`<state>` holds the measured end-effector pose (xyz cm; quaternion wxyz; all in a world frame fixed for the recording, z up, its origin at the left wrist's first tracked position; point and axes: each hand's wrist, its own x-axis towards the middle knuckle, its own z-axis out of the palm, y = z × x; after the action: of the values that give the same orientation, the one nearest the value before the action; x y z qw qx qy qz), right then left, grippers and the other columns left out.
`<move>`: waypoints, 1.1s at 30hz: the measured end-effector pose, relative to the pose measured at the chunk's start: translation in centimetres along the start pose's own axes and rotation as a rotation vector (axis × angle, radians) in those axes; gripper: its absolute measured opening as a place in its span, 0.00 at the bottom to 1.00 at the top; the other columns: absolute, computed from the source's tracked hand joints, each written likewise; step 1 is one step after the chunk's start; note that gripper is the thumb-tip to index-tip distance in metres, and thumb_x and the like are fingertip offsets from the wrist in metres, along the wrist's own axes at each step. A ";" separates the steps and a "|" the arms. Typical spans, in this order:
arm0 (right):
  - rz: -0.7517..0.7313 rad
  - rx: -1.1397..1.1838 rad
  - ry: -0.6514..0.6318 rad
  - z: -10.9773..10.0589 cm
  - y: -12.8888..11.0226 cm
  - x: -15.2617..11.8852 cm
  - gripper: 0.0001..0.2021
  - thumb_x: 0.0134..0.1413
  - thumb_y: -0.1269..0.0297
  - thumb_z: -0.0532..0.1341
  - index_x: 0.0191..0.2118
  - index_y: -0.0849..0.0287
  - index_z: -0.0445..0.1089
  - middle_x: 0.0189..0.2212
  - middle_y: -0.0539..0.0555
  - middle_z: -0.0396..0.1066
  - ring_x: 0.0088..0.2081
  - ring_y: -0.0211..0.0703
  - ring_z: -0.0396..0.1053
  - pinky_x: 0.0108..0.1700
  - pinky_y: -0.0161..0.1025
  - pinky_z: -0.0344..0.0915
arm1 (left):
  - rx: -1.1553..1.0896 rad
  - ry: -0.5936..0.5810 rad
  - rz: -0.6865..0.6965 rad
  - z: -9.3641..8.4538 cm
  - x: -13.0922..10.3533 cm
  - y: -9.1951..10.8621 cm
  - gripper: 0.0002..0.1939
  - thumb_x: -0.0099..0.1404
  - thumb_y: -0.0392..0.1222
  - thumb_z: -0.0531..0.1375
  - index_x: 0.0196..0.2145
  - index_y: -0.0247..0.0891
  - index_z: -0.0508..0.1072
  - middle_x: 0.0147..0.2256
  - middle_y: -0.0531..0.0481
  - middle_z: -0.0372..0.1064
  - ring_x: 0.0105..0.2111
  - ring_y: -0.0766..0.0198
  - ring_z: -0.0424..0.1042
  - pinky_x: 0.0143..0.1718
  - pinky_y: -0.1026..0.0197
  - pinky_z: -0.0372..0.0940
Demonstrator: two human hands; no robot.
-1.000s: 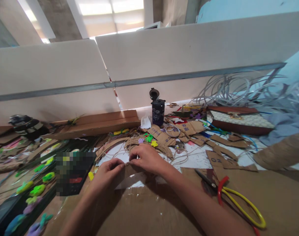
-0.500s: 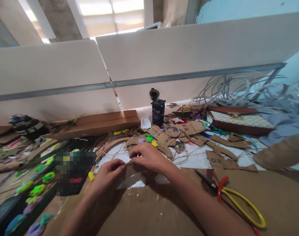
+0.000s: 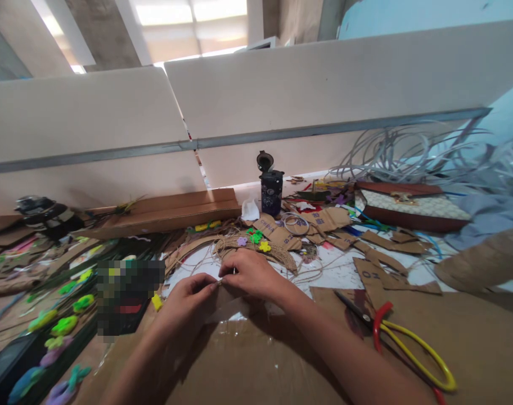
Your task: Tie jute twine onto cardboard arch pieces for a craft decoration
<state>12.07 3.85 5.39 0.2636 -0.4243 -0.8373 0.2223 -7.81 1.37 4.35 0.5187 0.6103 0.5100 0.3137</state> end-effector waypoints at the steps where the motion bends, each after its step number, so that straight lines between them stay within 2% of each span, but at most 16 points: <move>1: 0.001 0.026 0.012 -0.1 0.1 0.0 0.07 0.56 0.71 0.66 0.39 0.57 0.81 0.35 0.52 0.79 0.40 0.44 0.73 0.43 0.36 0.62 | -0.021 0.010 -0.013 0.0 0.0 0.2 0.11 0.57 0.47 0.60 0.27 0.36 0.74 0.22 0.53 0.65 0.24 0.64 0.62 0.24 0.65 0.56; 4: 0.016 0.084 0.049 -0.5 0.2 0.0 0.06 0.57 0.71 0.66 0.39 0.58 0.80 0.37 0.52 0.80 0.41 0.43 0.74 0.45 0.36 0.63 | -0.064 0.029 -0.025 -0.2 0.0 0.6 0.10 0.56 0.47 0.60 0.25 0.36 0.73 0.22 0.53 0.65 0.23 0.64 0.62 0.24 0.65 0.57; 8: 0.018 0.065 0.027 -0.8 0.0 0.0 0.06 0.53 0.72 0.68 0.37 0.58 0.80 0.35 0.52 0.79 0.39 0.43 0.73 0.42 0.36 0.62 | -0.083 0.031 -0.019 -0.6 0.1 0.3 0.11 0.55 0.47 0.62 0.26 0.36 0.74 0.22 0.54 0.65 0.23 0.65 0.62 0.24 0.65 0.57; 14: 0.012 -0.013 0.014 -0.6 -0.3 -0.1 0.06 0.54 0.73 0.67 0.36 0.57 0.81 0.32 0.51 0.79 0.37 0.42 0.72 0.39 0.35 0.60 | -0.186 -0.001 -0.062 -0.2 -0.1 -0.3 0.11 0.57 0.48 0.63 0.27 0.36 0.72 0.21 0.56 0.62 0.21 0.68 0.59 0.22 0.67 0.54; 18: -0.006 -0.043 0.017 -0.2 -0.2 -0.1 0.06 0.53 0.73 0.66 0.35 0.57 0.81 0.31 0.51 0.79 0.38 0.43 0.72 0.41 0.36 0.60 | -0.189 -0.053 -0.073 0.1 -0.2 -0.3 0.12 0.57 0.48 0.64 0.29 0.35 0.73 0.23 0.55 0.64 0.23 0.67 0.61 0.23 0.67 0.55; 21: -0.008 -0.027 0.015 0.0 -0.2 -0.1 0.07 0.54 0.72 0.66 0.37 0.56 0.81 0.33 0.51 0.80 0.39 0.44 0.73 0.43 0.37 0.61 | -0.189 -0.044 -0.075 0.1 -0.1 -0.4 0.12 0.58 0.49 0.63 0.30 0.35 0.74 0.23 0.56 0.63 0.23 0.67 0.60 0.23 0.67 0.54; 24: 0.020 0.037 0.066 -0.4 -0.3 -0.1 0.08 0.55 0.73 0.66 0.40 0.56 0.80 0.37 0.52 0.80 0.42 0.44 0.73 0.45 0.38 0.62 | -0.151 -0.029 -0.057 -0.2 0.1 -0.4 0.11 0.57 0.48 0.63 0.28 0.36 0.73 0.21 0.57 0.63 0.22 0.67 0.60 0.23 0.66 0.55; 29: 0.004 -0.007 0.126 -1.2 -0.7 -0.2 0.05 0.54 0.75 0.67 0.33 0.58 0.77 0.33 0.51 0.76 0.40 0.43 0.71 0.43 0.37 0.62 | -0.055 0.047 0.001 -1.0 0.4 -0.3 0.11 0.58 0.48 0.62 0.28 0.36 0.76 0.23 0.53 0.69 0.25 0.64 0.65 0.28 0.64 0.58; 33: -0.052 -0.158 0.118 -0.5 -0.6 -0.4 0.03 0.53 0.74 0.68 0.32 0.59 0.76 0.32 0.51 0.71 0.38 0.43 0.68 0.40 0.37 0.60 | -0.028 0.044 0.053 -1.1 0.6 -0.2 0.13 0.58 0.46 0.63 0.35 0.35 0.81 0.33 0.48 0.78 0.33 0.59 0.71 0.36 0.62 0.62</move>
<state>12.25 3.24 6.07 0.2840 -0.4343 -0.8459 0.1230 -8.71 2.24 4.32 0.5075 0.6092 0.5004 0.3478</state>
